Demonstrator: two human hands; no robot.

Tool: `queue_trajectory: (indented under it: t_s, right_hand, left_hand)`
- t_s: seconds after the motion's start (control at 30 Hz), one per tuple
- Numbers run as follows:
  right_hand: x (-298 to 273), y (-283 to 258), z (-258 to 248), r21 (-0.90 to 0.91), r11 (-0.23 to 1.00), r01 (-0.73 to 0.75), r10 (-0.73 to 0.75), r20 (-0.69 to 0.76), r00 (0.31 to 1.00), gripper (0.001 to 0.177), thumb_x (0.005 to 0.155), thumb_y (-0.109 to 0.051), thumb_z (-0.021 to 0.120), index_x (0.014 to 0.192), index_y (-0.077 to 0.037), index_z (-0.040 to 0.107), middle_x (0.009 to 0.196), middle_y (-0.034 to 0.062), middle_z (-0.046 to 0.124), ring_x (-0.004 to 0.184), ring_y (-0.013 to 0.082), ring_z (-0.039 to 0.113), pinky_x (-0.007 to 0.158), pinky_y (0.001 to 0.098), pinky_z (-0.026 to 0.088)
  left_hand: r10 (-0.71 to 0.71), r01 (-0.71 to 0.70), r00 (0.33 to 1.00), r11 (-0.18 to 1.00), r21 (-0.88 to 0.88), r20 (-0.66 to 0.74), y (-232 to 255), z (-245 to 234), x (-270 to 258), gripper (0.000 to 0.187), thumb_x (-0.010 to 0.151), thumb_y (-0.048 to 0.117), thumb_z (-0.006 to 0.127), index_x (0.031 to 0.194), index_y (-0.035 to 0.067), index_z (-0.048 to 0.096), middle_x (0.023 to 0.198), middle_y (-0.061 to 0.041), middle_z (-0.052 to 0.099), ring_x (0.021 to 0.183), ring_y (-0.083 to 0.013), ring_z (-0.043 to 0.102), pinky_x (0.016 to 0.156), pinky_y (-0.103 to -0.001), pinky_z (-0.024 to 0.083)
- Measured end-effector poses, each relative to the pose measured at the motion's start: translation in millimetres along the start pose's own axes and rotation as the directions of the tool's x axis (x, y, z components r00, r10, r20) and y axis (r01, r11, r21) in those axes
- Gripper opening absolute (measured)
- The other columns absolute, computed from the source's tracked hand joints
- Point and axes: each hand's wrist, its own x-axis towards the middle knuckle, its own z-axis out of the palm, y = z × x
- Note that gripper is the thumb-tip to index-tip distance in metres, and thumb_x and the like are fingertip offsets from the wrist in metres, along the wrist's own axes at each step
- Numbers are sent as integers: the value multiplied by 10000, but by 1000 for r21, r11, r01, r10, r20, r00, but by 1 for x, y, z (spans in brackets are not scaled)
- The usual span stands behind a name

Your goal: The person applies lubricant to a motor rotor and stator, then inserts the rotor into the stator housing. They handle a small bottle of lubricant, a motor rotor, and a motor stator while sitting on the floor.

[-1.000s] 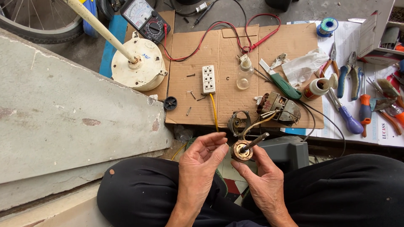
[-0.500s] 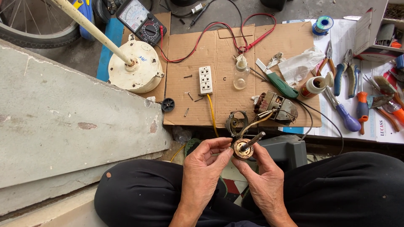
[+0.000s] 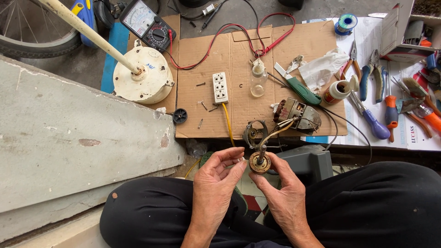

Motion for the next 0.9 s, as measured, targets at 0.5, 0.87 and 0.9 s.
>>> queue_trajectory:
  t_s: [0.5,0.87,0.9]
  right_hand:
    - [-1,8,2,-91,992,89,-91,-20,996,525,829,-177,903,1342,-168,792,1221,-33,840,1106,126,767,1079,275,569]
    - [6,-29,-3,231,874,-427,392,181,902,525,804,-45,873,1328,-69,871,1217,62,934,1124,154,839,1020,303,684]
    - [7,-30,-3,231,874,-427,393,181,902,525,804,-45,873,1328,-69,871,1217,62,934,1124,154,839,1020,303,684]
  left_hand:
    - [44,-49,997,995,-91,-65,-6,-1,4,271,913,18,841,1184,10,853,1165,-107,882,1081,-170,816,1021,-273,657]
    - [-112,77,979,977,-196,-171,0,0,6,236,952,45,795,1150,-72,850,1037,-154,842,935,-225,813,953,-367,730]
    - [-112,78,979,978,-196,-171,1,-1,6,236,952,45,795,1150,-72,850,1037,-154,842,935,-225,813,953,-367,730]
